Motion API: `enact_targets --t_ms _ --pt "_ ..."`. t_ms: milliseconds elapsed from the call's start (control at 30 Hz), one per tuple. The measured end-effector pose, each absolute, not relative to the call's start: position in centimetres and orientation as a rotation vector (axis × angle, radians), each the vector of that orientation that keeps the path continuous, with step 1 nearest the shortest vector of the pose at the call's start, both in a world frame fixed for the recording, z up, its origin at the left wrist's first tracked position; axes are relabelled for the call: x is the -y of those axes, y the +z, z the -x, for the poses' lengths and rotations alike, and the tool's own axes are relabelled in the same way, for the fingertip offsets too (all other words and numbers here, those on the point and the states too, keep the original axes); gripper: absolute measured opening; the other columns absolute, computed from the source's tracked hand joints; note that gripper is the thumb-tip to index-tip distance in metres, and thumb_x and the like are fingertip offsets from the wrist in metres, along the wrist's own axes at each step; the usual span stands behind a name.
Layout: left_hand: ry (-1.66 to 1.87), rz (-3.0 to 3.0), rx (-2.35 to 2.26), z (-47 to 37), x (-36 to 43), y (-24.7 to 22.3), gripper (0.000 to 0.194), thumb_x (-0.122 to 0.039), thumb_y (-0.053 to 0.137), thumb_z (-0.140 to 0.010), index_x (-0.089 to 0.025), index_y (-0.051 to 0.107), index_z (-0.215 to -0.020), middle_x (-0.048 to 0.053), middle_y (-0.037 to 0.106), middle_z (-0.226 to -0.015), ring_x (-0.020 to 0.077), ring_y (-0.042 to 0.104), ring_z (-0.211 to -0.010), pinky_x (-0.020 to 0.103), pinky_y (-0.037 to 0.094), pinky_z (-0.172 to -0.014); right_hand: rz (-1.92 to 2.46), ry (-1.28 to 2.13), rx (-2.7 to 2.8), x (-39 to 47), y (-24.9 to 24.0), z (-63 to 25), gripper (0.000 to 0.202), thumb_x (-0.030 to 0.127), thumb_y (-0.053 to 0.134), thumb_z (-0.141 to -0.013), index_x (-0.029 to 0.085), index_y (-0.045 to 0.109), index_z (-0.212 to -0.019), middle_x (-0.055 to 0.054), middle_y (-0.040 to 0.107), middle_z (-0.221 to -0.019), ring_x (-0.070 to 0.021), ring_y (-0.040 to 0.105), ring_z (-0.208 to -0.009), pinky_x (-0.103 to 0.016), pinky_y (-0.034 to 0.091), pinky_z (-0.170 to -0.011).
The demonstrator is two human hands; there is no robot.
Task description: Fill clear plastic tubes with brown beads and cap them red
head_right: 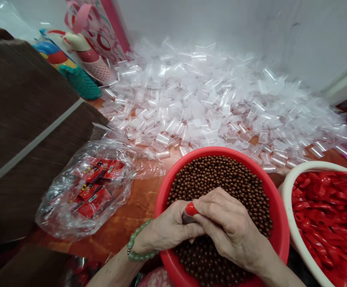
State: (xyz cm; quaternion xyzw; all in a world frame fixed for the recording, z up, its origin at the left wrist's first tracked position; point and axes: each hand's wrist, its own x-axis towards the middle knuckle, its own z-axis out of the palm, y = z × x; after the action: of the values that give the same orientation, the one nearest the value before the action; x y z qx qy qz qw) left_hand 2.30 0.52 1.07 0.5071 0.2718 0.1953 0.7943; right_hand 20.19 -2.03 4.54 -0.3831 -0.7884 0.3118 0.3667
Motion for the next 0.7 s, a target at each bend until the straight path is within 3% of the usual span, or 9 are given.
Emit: enact_targets --t_ms 167,333,433,567,633,700 --pt "0.418 -1.113 -0.498 -2.1 -0.5 0.5 0.036 -0.043 0.064 -0.084 -0.015 0.055 -0.064 -0.006 0.043 -0.056 0.0063 0.035 -0.052 0.021 0.029 -0.05 0.993 0.726 2.181 1.8 5.1 -20.2 0.024 0.005 0.056 -0.092 0.016 0.061 -0.113 -0.007 0.067 -0.093 -0.0169 0.06 -0.083 -0.033 0.053 -0.072" --pt "0.357 -1.036 -0.577 -1.9 -0.6 0.5 0.049 -0.06 0.067 -0.078 -0.016 0.055 -0.06 -0.005 0.046 -0.052 0.0063 0.037 -0.046 0.022 0.029 -0.047 1.023 0.651 2.122 2.1 4.2 -20.3 0.03 0.007 0.055 -0.093 0.019 0.057 -0.12 -0.007 0.069 -0.097 -0.017 0.063 -0.086 -0.03 0.055 -0.074" --pt "0.344 -0.922 -0.58 -1.9 -0.7 0.8 0.053 -0.063 0.07 -0.074 -0.016 0.055 -0.057 -0.003 0.05 -0.051 0.0072 0.042 -0.046 0.022 0.033 -0.048 1.073 0.571 2.217 2.6 3.6 -20.4 0.038 0.025 0.054 -0.097 0.015 0.048 -0.133 -0.013 0.068 -0.11 -0.0225 0.063 -0.101 -0.037 0.055 -0.085" --pt "0.396 -0.703 -0.582 -2.2 -1.0 0.9 0.046 -0.056 0.08 -0.067 -0.012 0.066 -0.068 0.0 0.06 -0.06 0.0107 0.054 -0.056 0.024 0.044 -0.061 1.15 0.358 2.366 2.9 3.1 -19.6 0.08 0.054 0.063 -0.087 0.004 0.035 -0.142 -0.023 0.06 -0.125 -0.0333 0.057 -0.114 -0.05 0.052 -0.093" --pt "0.416 -0.602 -0.567 -2.4 -0.9 0.6 0.044 -0.052 0.084 -0.063 -0.012 0.067 -0.069 0.001 0.062 -0.063 0.0114 0.055 -0.059 0.024 0.045 -0.064 1.189 0.196 2.397 2.8 2.8 -18.9 0.079 0.049 0.065 -0.086 0.002 0.035 -0.141 -0.025 0.06 -0.123 -0.0355 0.056 -0.112 -0.053 0.051 -0.09" --pt "0.451 -0.551 -0.547 -2.5 -0.8 0.3 0.043 -0.048 0.087 -0.061 -0.012 0.065 -0.065 0.001 0.061 -0.064 0.0111 0.054 -0.06 0.025 0.044 -0.065 1.207 0.045 2.392 2.6 2.5 -18.5 0.068 0.032 0.062 -0.086 0.0 0.036 -0.14 -0.025 0.061 -0.118 -0.0349 0.057 -0.108 -0.053 0.051 -0.087"
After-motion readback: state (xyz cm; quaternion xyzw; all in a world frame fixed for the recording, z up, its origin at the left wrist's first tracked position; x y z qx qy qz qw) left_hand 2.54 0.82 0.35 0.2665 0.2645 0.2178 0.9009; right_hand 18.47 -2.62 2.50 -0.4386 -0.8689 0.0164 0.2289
